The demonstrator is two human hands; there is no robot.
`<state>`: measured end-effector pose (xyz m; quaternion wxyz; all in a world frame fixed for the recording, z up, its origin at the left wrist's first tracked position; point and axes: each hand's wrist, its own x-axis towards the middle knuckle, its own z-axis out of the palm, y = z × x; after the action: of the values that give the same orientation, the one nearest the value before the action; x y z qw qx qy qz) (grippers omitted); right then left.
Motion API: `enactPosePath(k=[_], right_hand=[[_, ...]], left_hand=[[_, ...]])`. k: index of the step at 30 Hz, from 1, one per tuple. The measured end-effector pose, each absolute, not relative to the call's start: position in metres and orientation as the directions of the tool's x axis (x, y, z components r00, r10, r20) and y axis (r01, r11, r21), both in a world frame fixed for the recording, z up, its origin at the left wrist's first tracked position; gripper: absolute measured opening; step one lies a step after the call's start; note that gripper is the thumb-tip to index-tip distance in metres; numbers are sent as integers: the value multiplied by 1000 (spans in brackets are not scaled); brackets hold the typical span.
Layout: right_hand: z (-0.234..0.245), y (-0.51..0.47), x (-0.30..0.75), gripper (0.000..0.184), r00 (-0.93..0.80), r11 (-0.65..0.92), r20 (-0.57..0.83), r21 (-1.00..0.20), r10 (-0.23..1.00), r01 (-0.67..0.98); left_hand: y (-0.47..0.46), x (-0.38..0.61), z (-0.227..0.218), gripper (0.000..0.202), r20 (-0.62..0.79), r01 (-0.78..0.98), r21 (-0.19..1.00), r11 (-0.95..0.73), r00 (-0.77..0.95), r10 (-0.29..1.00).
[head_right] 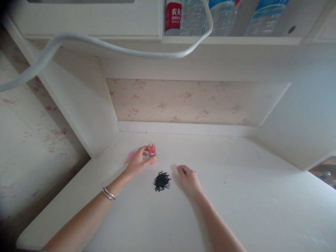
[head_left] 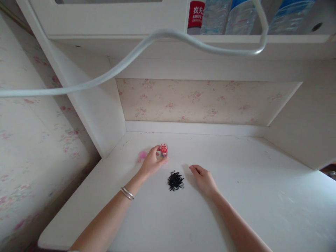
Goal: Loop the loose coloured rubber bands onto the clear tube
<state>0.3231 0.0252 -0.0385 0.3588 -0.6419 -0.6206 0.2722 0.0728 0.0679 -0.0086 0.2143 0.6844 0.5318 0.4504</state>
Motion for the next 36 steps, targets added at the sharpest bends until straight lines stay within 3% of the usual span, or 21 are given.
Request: enactPosePath(k=[3, 8, 13, 19, 25, 36], right_hand=[[-39, 25, 323, 45, 78, 30, 95, -802, 992, 596], [-38, 25, 323, 46, 79, 55, 125, -807, 989, 588], [-40, 27, 324, 46, 80, 70, 140, -822, 987, 565], [-27, 35, 321, 46, 78, 144, 219, -833, 973, 534], [22, 41, 303, 43, -89, 345, 403, -627, 911, 698], [57, 54, 278, 38, -309, 405, 347, -248, 885, 880]], left_hand=[[72, 81, -16, 58, 394, 526, 777, -346, 22, 919], [76, 93, -20, 37, 373, 551, 774, -312, 1, 928], [66, 106, -12, 26, 370, 484, 791, -374, 108, 923], [62, 124, -3, 41, 361, 420, 816, -397, 166, 918], [70, 134, -6, 38, 328, 402, 837, -370, 172, 929], [67, 133, -7, 34, 329, 400, 842, -362, 151, 932]])
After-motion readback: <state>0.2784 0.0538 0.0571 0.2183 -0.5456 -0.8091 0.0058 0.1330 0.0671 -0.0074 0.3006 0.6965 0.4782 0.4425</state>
